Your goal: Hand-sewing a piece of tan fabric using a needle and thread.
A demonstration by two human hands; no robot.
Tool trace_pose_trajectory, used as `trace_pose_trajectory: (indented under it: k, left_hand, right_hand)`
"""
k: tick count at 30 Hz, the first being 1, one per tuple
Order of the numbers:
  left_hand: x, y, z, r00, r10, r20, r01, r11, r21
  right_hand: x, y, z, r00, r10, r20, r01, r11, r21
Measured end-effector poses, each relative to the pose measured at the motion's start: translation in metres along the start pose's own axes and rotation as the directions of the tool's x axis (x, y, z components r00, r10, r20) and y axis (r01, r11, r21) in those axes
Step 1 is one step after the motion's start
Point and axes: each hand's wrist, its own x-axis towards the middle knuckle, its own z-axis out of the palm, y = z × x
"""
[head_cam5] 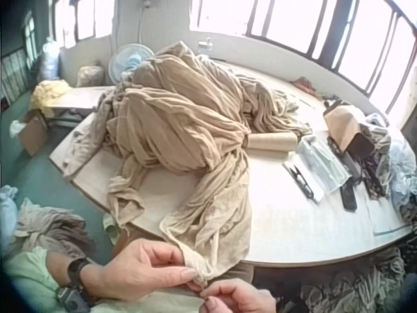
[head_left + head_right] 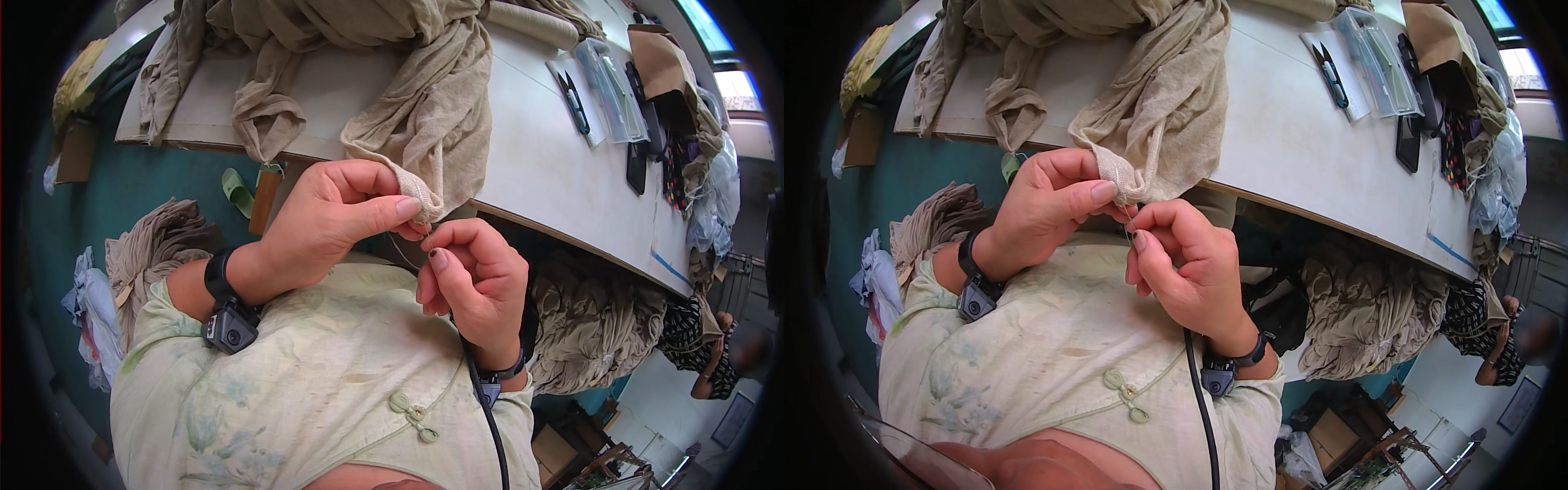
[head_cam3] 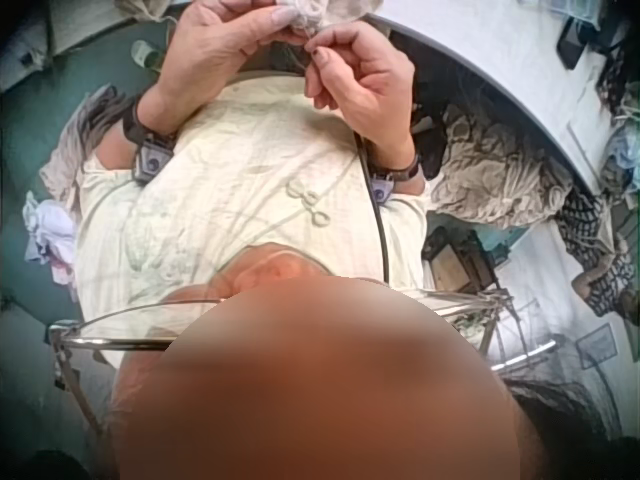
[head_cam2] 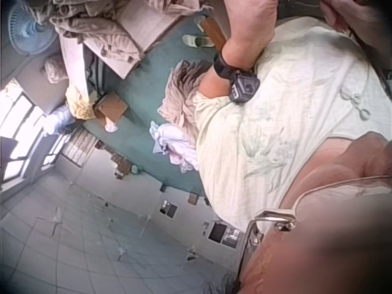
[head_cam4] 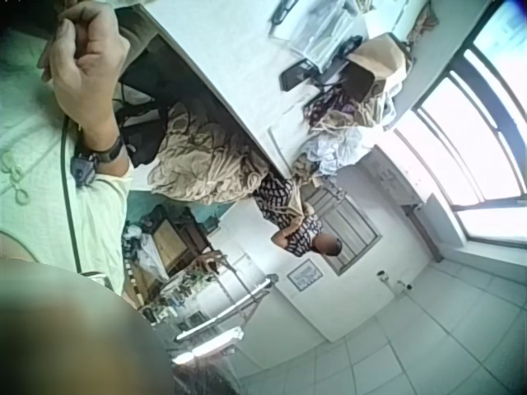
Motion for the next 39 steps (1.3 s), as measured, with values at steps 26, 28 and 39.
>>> trace_pose_trajectory:
  k: [26,28,39]
  left_hand:
    - [0.001,-0.006,0.003,0.997,0.08,-0.011,-0.08,0.997,-0.003]
    - [0.0,-0.006,0.004,0.995,0.101,-0.012,-0.101,0.995,-0.004]
    - [-0.001,-0.007,0.003,0.991,0.131,-0.008,-0.131,0.991,0.016]
  right_hand:
    - [0.001,0.007,0.015,0.995,-0.007,-0.103,0.016,0.996,0.089]
    - [0.0,0.006,0.015,0.996,-0.011,-0.092,0.019,0.996,0.086]
    - [0.0,0.006,0.015,0.997,-0.024,-0.075,0.033,0.992,0.126]
